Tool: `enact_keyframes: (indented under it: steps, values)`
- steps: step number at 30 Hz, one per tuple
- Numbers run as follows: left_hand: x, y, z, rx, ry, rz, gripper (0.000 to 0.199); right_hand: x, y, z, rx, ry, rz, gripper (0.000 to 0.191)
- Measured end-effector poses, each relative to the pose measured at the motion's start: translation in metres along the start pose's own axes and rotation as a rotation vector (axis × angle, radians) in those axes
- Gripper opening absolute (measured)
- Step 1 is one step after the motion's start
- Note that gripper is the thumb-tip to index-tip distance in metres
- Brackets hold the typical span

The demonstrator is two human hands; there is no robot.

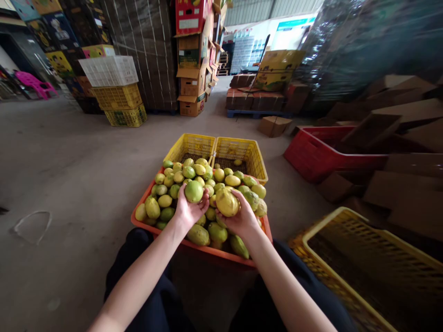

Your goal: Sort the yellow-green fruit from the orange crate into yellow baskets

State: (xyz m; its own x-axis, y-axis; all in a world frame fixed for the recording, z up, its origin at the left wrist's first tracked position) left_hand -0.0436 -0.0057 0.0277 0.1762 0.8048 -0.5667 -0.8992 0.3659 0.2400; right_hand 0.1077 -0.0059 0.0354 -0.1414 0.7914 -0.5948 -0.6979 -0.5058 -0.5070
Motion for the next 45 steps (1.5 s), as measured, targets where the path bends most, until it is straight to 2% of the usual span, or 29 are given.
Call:
enact_keyframes:
  steps: [2,8,11,13,16,20,24,27,34,39,42,45]
  values:
    - [-0.003,0.001,0.001,-0.036,0.016,0.029,0.055,-0.002,0.0,0.002,-0.026,-0.023,-0.018,0.007]
    - [-0.006,0.002,0.006,-0.095,-0.009,0.059,0.049,-0.007,0.003,0.004,-0.073,-0.068,-0.041,0.008]
    - [-0.003,0.001,0.004,-0.093,0.023,0.032,0.048,-0.007,0.002,0.005,-0.03,-0.009,-0.047,0.004]
    - [-0.001,0.0,0.002,-0.07,0.033,0.02,0.047,-0.006,0.0,0.005,-0.022,0.034,-0.034,0.011]
    - [-0.001,-0.001,0.002,0.009,0.018,0.034,0.044,-0.003,-0.001,0.003,-0.028,0.033,-0.027,0.016]
    - [-0.006,-0.001,0.003,0.092,-0.02,0.068,0.045,-0.002,-0.001,0.0,-0.018,0.048,-0.108,0.007]
    - [-0.009,0.0,0.002,0.063,-0.087,0.034,0.052,-0.004,-0.002,-0.001,-0.011,0.031,-0.105,0.015]
    - [-0.005,0.001,0.0,0.007,-0.104,0.016,0.051,-0.006,-0.003,0.0,-0.014,0.056,-0.086,0.012]
    - [0.002,-0.004,0.001,0.101,-0.044,0.034,0.039,-0.001,-0.001,-0.001,-0.029,0.052,-0.069,0.012]
    - [-0.005,-0.006,0.007,0.084,-0.069,0.028,0.041,-0.002,0.001,0.001,-0.021,0.068,-0.073,0.013]
    - [-0.009,-0.002,0.007,0.072,-0.013,0.055,0.039,-0.003,0.0,0.0,0.014,0.071,-0.073,0.012]
    - [-0.008,0.0,0.003,0.05,-0.023,0.003,0.045,-0.002,-0.002,-0.003,0.083,0.033,-0.074,0.012]
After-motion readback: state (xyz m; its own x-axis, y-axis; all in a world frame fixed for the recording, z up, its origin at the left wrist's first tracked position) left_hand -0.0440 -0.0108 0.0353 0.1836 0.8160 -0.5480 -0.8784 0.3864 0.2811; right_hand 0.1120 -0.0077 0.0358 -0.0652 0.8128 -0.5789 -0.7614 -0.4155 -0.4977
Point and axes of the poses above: each hand's wrist, its own x-axis towards the middle knuckle, its own z-axis out of the palm, y = z × x, the point moved 1 cm from there along x, towards the middle knuckle, and after that the axes turned 2 degrees about -y, right-handed, at the moved point
